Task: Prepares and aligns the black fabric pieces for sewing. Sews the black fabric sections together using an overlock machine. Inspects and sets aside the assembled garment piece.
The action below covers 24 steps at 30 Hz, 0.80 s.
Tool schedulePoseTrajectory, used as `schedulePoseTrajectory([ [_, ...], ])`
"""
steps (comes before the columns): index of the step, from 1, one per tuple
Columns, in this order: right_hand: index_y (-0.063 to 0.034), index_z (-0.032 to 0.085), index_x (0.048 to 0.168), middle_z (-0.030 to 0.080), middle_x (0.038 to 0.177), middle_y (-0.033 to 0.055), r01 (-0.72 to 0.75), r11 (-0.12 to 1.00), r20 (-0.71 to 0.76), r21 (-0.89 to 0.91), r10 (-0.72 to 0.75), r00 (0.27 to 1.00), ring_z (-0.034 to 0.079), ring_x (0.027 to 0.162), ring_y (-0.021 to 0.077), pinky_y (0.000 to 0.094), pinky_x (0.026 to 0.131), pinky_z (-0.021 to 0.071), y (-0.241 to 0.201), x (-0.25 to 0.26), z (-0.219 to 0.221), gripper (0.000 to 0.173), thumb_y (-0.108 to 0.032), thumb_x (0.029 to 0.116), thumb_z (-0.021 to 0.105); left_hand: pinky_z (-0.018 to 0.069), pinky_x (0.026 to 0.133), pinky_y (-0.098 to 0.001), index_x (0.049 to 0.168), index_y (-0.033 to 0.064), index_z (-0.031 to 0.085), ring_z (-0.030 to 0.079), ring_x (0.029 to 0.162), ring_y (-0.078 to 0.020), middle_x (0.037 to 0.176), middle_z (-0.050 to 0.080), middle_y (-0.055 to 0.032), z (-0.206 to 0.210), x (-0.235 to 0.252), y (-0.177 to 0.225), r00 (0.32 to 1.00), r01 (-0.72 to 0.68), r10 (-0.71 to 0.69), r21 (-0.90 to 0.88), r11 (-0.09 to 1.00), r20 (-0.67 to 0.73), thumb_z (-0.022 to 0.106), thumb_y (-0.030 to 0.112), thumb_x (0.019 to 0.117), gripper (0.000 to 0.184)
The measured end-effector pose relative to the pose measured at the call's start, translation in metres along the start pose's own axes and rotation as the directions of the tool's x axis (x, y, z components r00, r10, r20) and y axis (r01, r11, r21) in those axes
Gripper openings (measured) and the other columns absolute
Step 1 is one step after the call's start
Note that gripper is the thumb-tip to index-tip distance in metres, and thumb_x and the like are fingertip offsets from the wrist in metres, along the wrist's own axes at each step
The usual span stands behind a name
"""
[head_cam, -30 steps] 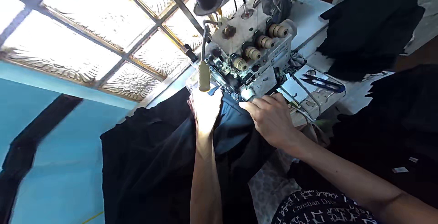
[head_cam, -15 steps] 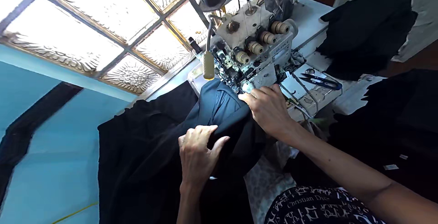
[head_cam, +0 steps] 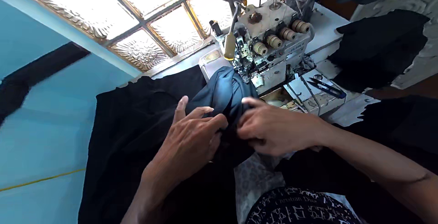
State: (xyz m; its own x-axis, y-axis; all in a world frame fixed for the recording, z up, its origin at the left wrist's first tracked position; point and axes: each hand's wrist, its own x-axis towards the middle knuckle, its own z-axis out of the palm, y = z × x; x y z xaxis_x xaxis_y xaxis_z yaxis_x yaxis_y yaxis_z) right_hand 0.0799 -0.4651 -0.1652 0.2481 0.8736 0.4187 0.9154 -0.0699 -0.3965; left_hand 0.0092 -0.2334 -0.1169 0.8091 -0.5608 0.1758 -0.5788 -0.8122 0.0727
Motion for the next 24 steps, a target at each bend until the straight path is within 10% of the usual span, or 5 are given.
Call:
schedulePoseTrajectory([
  [5, -0.0087, 0.070, 0.091, 0.056, 0.060, 0.0006, -0.185, 0.982, -0.066, -0.026, 0.183, 0.981, 0.057, 0.051, 0.0146, 0.0330, 0.048, 0.0464, 0.005, -0.010, -0.024, 0.019, -0.021, 0.1015, 0.059, 0.0275, 0.106, -0.0798, 0.089, 0.0139, 0.076, 0.068, 0.108, -0.0357, 0.088, 0.073, -0.0047, 0.002, 0.014, -0.032, 0.980, 0.061, -0.064, 0.020, 0.998, 0.187, 0.066, 0.018, 0.0870, 0.011],
  [8, -0.0044, 0.069, 0.100, 0.066, 0.076, 0.0140, -0.418, 0.869, -0.235, -0.266, 0.362, 0.902, 0.067, 0.066, 0.0342, 0.0512, 0.055, 0.0522, 0.020, -0.005, -0.016, 0.009, -0.011, 0.1003, 0.062, 0.0312, 0.104, -0.0772, 0.099, 0.0054, 0.073, 0.069, 0.099, -0.0376, 0.090, 0.072, -0.0142, 0.012, 0.027, -0.050, 0.966, 0.194, -0.177, -0.076, 0.978, 0.190, 0.057, 0.012, 0.0974, 0.018],
  [11, -0.0003, 0.071, 0.100, 0.069, 0.087, 0.0182, -0.400, 0.826, -0.424, -0.396, 0.222, 0.878, 0.070, 0.078, 0.0368, 0.0483, 0.063, 0.0555, 0.047, 0.001, 0.009, 0.008, -0.004, 0.0964, 0.064, 0.0294, 0.108, -0.0731, 0.111, 0.0025, 0.072, 0.068, 0.099, -0.0422, 0.096, 0.072, -0.0199, 0.033, 0.041, -0.057, 0.938, 0.343, -0.336, -0.087, 0.935, 0.083, 0.053, 0.009, 0.1009, 0.023],
  [17, -0.0006, 0.073, 0.106, 0.069, 0.097, 0.0173, -0.333, 0.886, -0.521, -0.322, 0.128, 0.844, 0.068, 0.090, 0.0338, 0.0452, 0.080, 0.0565, 0.053, -0.004, 0.031, 0.018, 0.003, 0.0927, 0.062, 0.0404, 0.099, -0.0597, 0.091, 0.0005, 0.068, 0.065, 0.099, -0.0392, 0.097, 0.069, -0.0183, 0.073, 0.043, -0.062, 0.873, 0.278, -0.298, -0.106, 0.955, -0.387, 0.058, -0.002, 0.0874, 0.011],
  [24, -0.0039, 0.078, 0.105, 0.070, 0.094, 0.0160, -0.311, 0.916, -0.540, -0.253, 0.133, 0.831, 0.068, 0.094, 0.0335, 0.0433, 0.082, 0.0551, 0.046, -0.018, 0.042, 0.023, 0.001, 0.0873, 0.064, 0.0298, 0.113, -0.0637, 0.087, 0.0019, 0.072, 0.059, 0.119, -0.0408, 0.112, 0.068, -0.0172, 0.072, 0.010, -0.033, 0.893, 0.199, -0.213, -0.078, 0.977, -0.395, 0.065, 0.007, 0.0879, 0.009],
])
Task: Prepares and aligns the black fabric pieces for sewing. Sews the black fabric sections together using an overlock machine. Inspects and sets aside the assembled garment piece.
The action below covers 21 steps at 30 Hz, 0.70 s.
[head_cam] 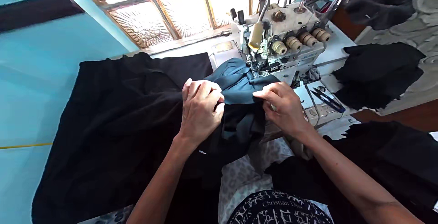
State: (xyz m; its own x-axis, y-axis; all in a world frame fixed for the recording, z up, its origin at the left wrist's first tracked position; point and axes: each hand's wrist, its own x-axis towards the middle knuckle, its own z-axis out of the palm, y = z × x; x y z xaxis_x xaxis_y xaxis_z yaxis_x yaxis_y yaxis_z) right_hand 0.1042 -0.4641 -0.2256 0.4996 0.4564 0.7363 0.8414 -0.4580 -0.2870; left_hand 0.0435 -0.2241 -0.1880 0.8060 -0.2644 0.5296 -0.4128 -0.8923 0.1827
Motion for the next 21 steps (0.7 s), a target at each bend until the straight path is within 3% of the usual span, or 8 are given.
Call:
schedulePoseTrajectory([
  [3, -0.0058, 0.079, 0.107, 0.069, 0.093, 0.0153, -0.006, 1.000, 0.017, -0.028, 0.006, 1.000, 0.066, 0.092, 0.0335, 0.0433, 0.081, 0.0541, 0.000, 0.000, 0.002, 0.025, 0.001, 0.0891, 0.063, 0.0264, 0.115, -0.0647, 0.087, 0.0018, 0.075, 0.059, 0.117, -0.0403, 0.108, 0.070, -0.0153, 0.003, -0.006, 0.000, 1.000, -0.017, 0.017, 0.019, 1.000, -0.020, 0.064, 0.008, 0.0907, 0.013],
  [8, -0.0085, 0.079, 0.112, 0.070, 0.095, 0.0161, -0.010, 0.994, 0.062, -0.112, 0.017, 0.998, 0.066, 0.096, 0.0358, 0.0467, 0.087, 0.0526, -0.003, 0.003, 0.006, 0.026, -0.001, 0.0928, 0.063, 0.0303, 0.112, -0.0639, 0.089, 0.0008, 0.072, 0.063, 0.110, -0.0400, 0.098, 0.071, -0.0161, 0.008, -0.006, -0.002, 0.999, 0.005, -0.003, 0.047, 0.999, -0.043, 0.062, 0.008, 0.0934, 0.013],
  [12, -0.0083, 0.076, 0.118, 0.067, 0.100, 0.0172, -0.004, 0.981, 0.148, -0.194, 0.034, 0.988, 0.064, 0.099, 0.0376, 0.0518, 0.089, 0.0492, -0.007, 0.004, 0.008, 0.033, -0.009, 0.0872, 0.065, 0.0345, 0.108, -0.0628, 0.095, 0.0010, 0.072, 0.067, 0.100, -0.0371, 0.096, 0.071, -0.0164, 0.010, -0.002, -0.002, 0.999, 0.007, -0.005, 0.037, 0.999, -0.052, 0.061, 0.005, 0.0931, 0.012],
  [16, -0.0070, 0.076, 0.114, 0.067, 0.100, 0.0168, -0.003, 0.960, 0.119, -0.279, 0.038, 0.992, 0.064, 0.099, 0.0375, 0.0525, 0.091, 0.0483, -0.012, 0.003, 0.013, 0.033, -0.026, 0.0867, 0.076, 0.0361, 0.104, -0.0613, 0.107, 0.0049, 0.076, 0.065, 0.094, -0.0366, 0.092, 0.069, -0.0151, 0.012, -0.002, -0.005, 0.999, -0.032, 0.032, 0.019, 0.999, -0.015, 0.060, 0.004, 0.0945, 0.021],
  [21, -0.0089, 0.078, 0.108, 0.068, 0.094, 0.0152, -0.002, 0.938, 0.010, -0.347, 0.005, 1.000, 0.065, 0.095, 0.0356, 0.0501, 0.089, 0.0499, -0.011, 0.000, 0.024, 0.020, -0.018, 0.0926, 0.069, 0.0366, 0.101, -0.0603, 0.109, 0.0070, 0.078, 0.061, 0.095, -0.0377, 0.090, 0.066, -0.0151, 0.013, -0.005, -0.006, 0.999, -0.029, 0.029, 0.021, 0.999, 0.029, 0.056, 0.005, 0.0934, 0.027],
])
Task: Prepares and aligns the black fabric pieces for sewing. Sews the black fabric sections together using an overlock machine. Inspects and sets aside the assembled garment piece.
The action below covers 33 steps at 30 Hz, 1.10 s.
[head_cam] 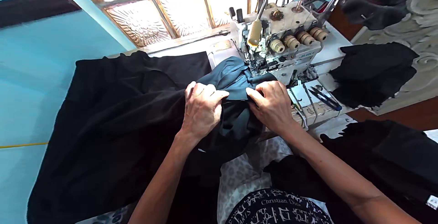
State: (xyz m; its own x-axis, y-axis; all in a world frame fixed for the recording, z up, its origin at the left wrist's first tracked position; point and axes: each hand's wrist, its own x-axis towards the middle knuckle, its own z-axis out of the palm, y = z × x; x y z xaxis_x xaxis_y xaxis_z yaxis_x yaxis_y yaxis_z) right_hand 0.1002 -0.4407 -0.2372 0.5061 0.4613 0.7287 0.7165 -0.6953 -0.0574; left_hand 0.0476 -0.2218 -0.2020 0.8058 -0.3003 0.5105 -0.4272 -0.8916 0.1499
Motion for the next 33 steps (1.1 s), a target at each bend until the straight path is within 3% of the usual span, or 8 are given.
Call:
schedulePoseTrajectory([
  [6, -0.0070, 0.077, 0.098, 0.070, 0.096, 0.0154, -0.041, 0.996, 0.045, 0.077, 0.038, 0.998, 0.068, 0.094, 0.0353, 0.0570, 0.099, 0.0476, 0.007, 0.005, -0.016, 0.014, -0.014, 0.0953, 0.065, 0.0396, 0.104, -0.0593, 0.104, 0.0027, 0.075, 0.062, 0.112, -0.0393, 0.110, 0.070, -0.0178, 0.004, 0.004, 0.008, 0.999, 0.037, -0.037, 0.033, 0.999, -0.009, 0.075, 0.034, 0.0888, 0.035],
  [15, -0.0028, 0.075, 0.099, 0.070, 0.109, 0.0181, -0.171, 0.978, -0.091, 0.118, 0.182, 0.979, 0.067, 0.104, 0.0386, 0.0592, 0.103, 0.0444, 0.014, -0.013, -0.027, 0.012, -0.008, 0.0906, 0.069, 0.0432, 0.098, -0.0570, 0.101, 0.0041, 0.079, 0.063, 0.105, -0.0374, 0.098, 0.071, -0.0162, -0.011, 0.017, 0.001, 0.998, 0.056, -0.050, -0.164, 0.985, 0.043, 0.064, 0.005, 0.0961, 0.016],
  [19, -0.0065, 0.070, 0.109, 0.068, 0.103, 0.0140, -0.052, 0.988, -0.329, 0.144, 0.097, 0.939, 0.065, 0.096, 0.0287, 0.0410, 0.087, 0.0522, -0.020, -0.041, -0.017, 0.014, -0.014, 0.0978, 0.065, 0.0393, 0.102, -0.0618, 0.096, 0.0024, 0.075, 0.061, 0.112, -0.0401, 0.103, 0.070, -0.0167, -0.035, 0.027, 0.004, 0.982, -0.013, 0.028, -0.080, 0.997, 0.184, 0.058, 0.008, 0.0966, 0.018],
  [23, -0.0048, 0.071, 0.087, 0.065, 0.080, 0.0103, -0.078, 0.940, -0.069, 0.333, 0.107, 0.992, 0.063, 0.065, 0.0223, 0.0336, 0.056, 0.0517, -0.050, -0.041, -0.012, 0.024, -0.023, 0.0984, 0.061, 0.0435, 0.104, -0.0511, 0.079, 0.0143, 0.070, 0.058, 0.120, -0.0243, 0.113, 0.068, -0.0024, -0.099, 0.024, 0.037, 0.893, -0.229, 0.285, -0.195, 0.954, 0.349, 0.052, 0.024, 0.0904, 0.023],
  [25, -0.0002, 0.072, 0.089, 0.069, 0.093, 0.0180, -0.305, 0.859, 0.335, 0.410, 0.169, 0.927, 0.070, 0.072, 0.0321, 0.0475, 0.060, 0.0569, -0.054, -0.027, -0.021, 0.037, -0.030, 0.1024, 0.055, 0.0429, 0.097, -0.0375, 0.084, 0.0206, 0.068, 0.057, 0.114, -0.0125, 0.109, 0.067, 0.0062, -0.135, 0.016, 0.051, 0.812, -0.290, 0.404, -0.310, 0.906, 0.421, 0.048, 0.028, 0.0980, 0.026],
  [28, 0.0050, 0.071, 0.107, 0.067, 0.117, 0.0231, -0.542, 0.652, 0.774, 0.530, -0.110, 0.624, 0.067, 0.106, 0.0391, 0.0596, 0.088, 0.0505, -0.063, -0.001, -0.047, 0.054, -0.038, 0.1105, 0.040, 0.0423, 0.083, -0.0327, 0.096, 0.0188, 0.069, 0.059, 0.098, -0.0094, 0.105, 0.069, 0.0053, -0.168, 0.019, 0.047, 0.747, -0.251, 0.394, -0.321, 0.913, 0.536, 0.046, 0.028, 0.1054, 0.027],
  [29, 0.0050, 0.070, 0.105, 0.067, 0.113, 0.0220, -0.542, 0.571, 0.755, 0.617, -0.232, 0.614, 0.066, 0.105, 0.0371, 0.0583, 0.088, 0.0499, -0.070, 0.002, -0.055, 0.051, -0.038, 0.1103, 0.042, 0.0461, 0.079, -0.0283, 0.097, 0.0188, 0.071, 0.061, 0.095, -0.0064, 0.103, 0.069, 0.0062, -0.173, 0.025, 0.040, 0.740, -0.232, 0.385, -0.328, 0.916, 0.552, 0.048, 0.028, 0.1047, 0.025],
  [33, 0.0043, 0.069, 0.097, 0.066, 0.090, 0.0162, -0.222, 0.227, 0.294, 0.948, -0.358, 0.886, 0.066, 0.081, 0.0258, 0.0402, 0.069, 0.0530, -0.089, 0.014, -0.096, 0.024, -0.017, 0.1028, 0.059, 0.0567, 0.089, -0.0200, 0.098, 0.0155, 0.071, 0.066, 0.102, -0.0010, 0.106, 0.070, 0.0080, -0.169, 0.050, 0.018, 0.765, 0.014, 0.363, -0.578, 0.816, 0.532, 0.058, 0.027, 0.1034, 0.018],
])
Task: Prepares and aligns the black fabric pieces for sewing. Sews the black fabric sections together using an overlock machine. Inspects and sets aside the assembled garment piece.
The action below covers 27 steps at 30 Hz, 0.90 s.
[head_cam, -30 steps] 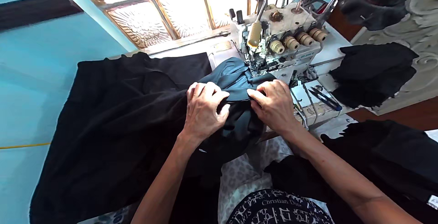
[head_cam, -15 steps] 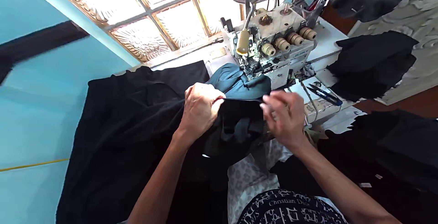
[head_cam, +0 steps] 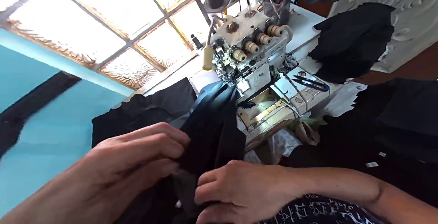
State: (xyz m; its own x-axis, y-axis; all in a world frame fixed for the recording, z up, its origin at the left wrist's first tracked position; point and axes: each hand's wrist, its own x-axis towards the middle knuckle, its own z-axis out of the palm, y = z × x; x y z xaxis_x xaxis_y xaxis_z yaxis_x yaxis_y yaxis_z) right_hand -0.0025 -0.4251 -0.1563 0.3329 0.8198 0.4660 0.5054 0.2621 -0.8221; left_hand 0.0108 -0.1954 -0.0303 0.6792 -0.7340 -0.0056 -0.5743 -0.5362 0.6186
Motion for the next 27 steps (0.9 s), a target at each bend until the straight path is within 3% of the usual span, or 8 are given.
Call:
schedulePoseTrajectory([
  [5, 0.0148, 0.056, 0.123, 0.059, 0.074, 0.0129, 0.043, 0.930, -0.003, 0.365, -0.044, 0.999, 0.053, 0.055, 0.0094, 0.0220, 0.052, 0.0469, -0.037, -0.005, -0.039, 0.028, -0.004, 0.1015, 0.055, 0.0485, 0.077, -0.0072, 0.108, 0.0156, 0.064, 0.059, 0.087, 0.0108, 0.093, 0.064, 0.0110, 0.017, 0.032, -0.002, 0.994, -0.061, 0.071, -0.106, 0.992, 0.086, 0.049, 0.026, 0.1074, 0.017],
  [10, 0.0122, 0.066, 0.100, 0.065, 0.082, 0.0095, 0.169, 0.901, -0.219, 0.400, -0.085, 0.972, 0.060, 0.064, 0.0025, 0.0177, 0.058, 0.0525, -0.012, -0.025, -0.044, 0.017, -0.002, 0.1007, 0.057, 0.0467, 0.075, -0.0212, 0.097, 0.0126, 0.061, 0.059, 0.079, -0.0033, 0.081, 0.060, 0.0016, 0.021, 0.045, 0.009, 0.972, -0.137, 0.094, 0.195, 0.971, 0.215, 0.038, 0.026, 0.1090, 0.029],
  [13, 0.0074, 0.070, 0.105, 0.069, 0.092, 0.0056, 0.079, 0.979, -0.485, 0.189, 0.023, 0.874, 0.060, 0.071, -0.0024, 0.0134, 0.064, 0.0517, 0.008, -0.047, -0.046, 0.022, -0.007, 0.1033, 0.055, 0.0433, 0.093, -0.0300, 0.096, 0.0124, 0.064, 0.061, 0.084, -0.0069, 0.081, 0.063, -0.0004, 0.005, 0.030, 0.020, 0.989, -0.040, -0.019, 0.392, 0.919, 0.145, 0.043, 0.040, 0.1086, 0.037],
  [16, -0.0028, 0.071, 0.106, 0.070, 0.102, 0.0074, -0.348, 0.879, -0.781, -0.325, -0.042, 0.623, 0.067, 0.082, 0.0124, 0.0287, 0.070, 0.0573, 0.057, -0.065, -0.037, 0.014, -0.008, 0.0963, 0.062, 0.0456, 0.097, -0.0515, 0.102, 0.0088, 0.070, 0.067, 0.087, -0.0232, 0.087, 0.069, -0.0092, -0.014, 0.007, 0.019, 0.982, 0.112, -0.183, 0.640, 0.760, 0.045, 0.053, 0.045, 0.1033, 0.040],
  [19, 0.0020, 0.067, 0.124, 0.058, 0.143, 0.0244, -0.599, 0.641, -0.668, -0.480, 0.176, 0.723, 0.052, 0.135, 0.0443, 0.0647, 0.109, 0.0404, 0.092, -0.081, -0.009, 0.042, -0.024, 0.0920, 0.073, 0.0436, 0.094, -0.0654, 0.105, 0.0086, 0.070, 0.068, 0.089, -0.0317, 0.094, 0.071, -0.0116, -0.040, -0.014, -0.003, 0.973, 0.154, -0.229, 0.773, 0.615, -0.011, 0.048, 0.037, 0.1054, 0.036],
  [21, 0.0043, 0.066, 0.126, 0.048, 0.151, 0.0297, -0.574, 0.638, -0.465, -0.513, 0.356, 0.811, 0.036, 0.147, 0.0503, 0.0703, 0.118, 0.0231, 0.098, -0.076, 0.022, 0.059, -0.045, 0.0939, 0.068, 0.0418, 0.095, -0.0624, 0.099, 0.0096, 0.073, 0.066, 0.092, -0.0303, 0.090, 0.072, -0.0085, -0.041, -0.004, 0.005, 0.975, 0.163, -0.219, 0.792, 0.589, -0.038, 0.052, 0.033, 0.1033, 0.032],
  [24, 0.0053, 0.051, 0.146, 0.041, 0.157, 0.0295, -0.512, 0.788, -0.123, -0.342, 0.502, 0.856, 0.024, 0.153, 0.0460, 0.0665, 0.123, 0.0031, 0.081, -0.033, 0.045, 0.069, -0.047, 0.1003, 0.060, 0.0250, 0.120, -0.0567, 0.107, -0.0077, 0.074, 0.062, 0.120, -0.0398, 0.108, 0.073, -0.0222, 0.001, 0.089, 0.121, 0.686, 0.540, -0.725, 0.707, 0.457, -0.055, 0.062, 0.005, 0.0987, 0.019],
  [27, 0.0082, 0.064, 0.128, 0.066, 0.128, 0.0269, -0.361, 0.930, -0.150, -0.067, 0.348, 0.925, 0.060, 0.126, 0.0381, 0.0522, 0.113, 0.0384, 0.049, 0.012, 0.042, 0.039, -0.017, 0.0987, 0.066, 0.0314, 0.109, -0.0631, 0.091, 0.0018, 0.071, 0.062, 0.097, -0.0386, 0.083, 0.067, -0.0154, 0.012, 0.056, 0.099, 0.955, 0.117, -0.256, 0.607, 0.786, 0.149, 0.056, 0.020, 0.1020, 0.026],
])
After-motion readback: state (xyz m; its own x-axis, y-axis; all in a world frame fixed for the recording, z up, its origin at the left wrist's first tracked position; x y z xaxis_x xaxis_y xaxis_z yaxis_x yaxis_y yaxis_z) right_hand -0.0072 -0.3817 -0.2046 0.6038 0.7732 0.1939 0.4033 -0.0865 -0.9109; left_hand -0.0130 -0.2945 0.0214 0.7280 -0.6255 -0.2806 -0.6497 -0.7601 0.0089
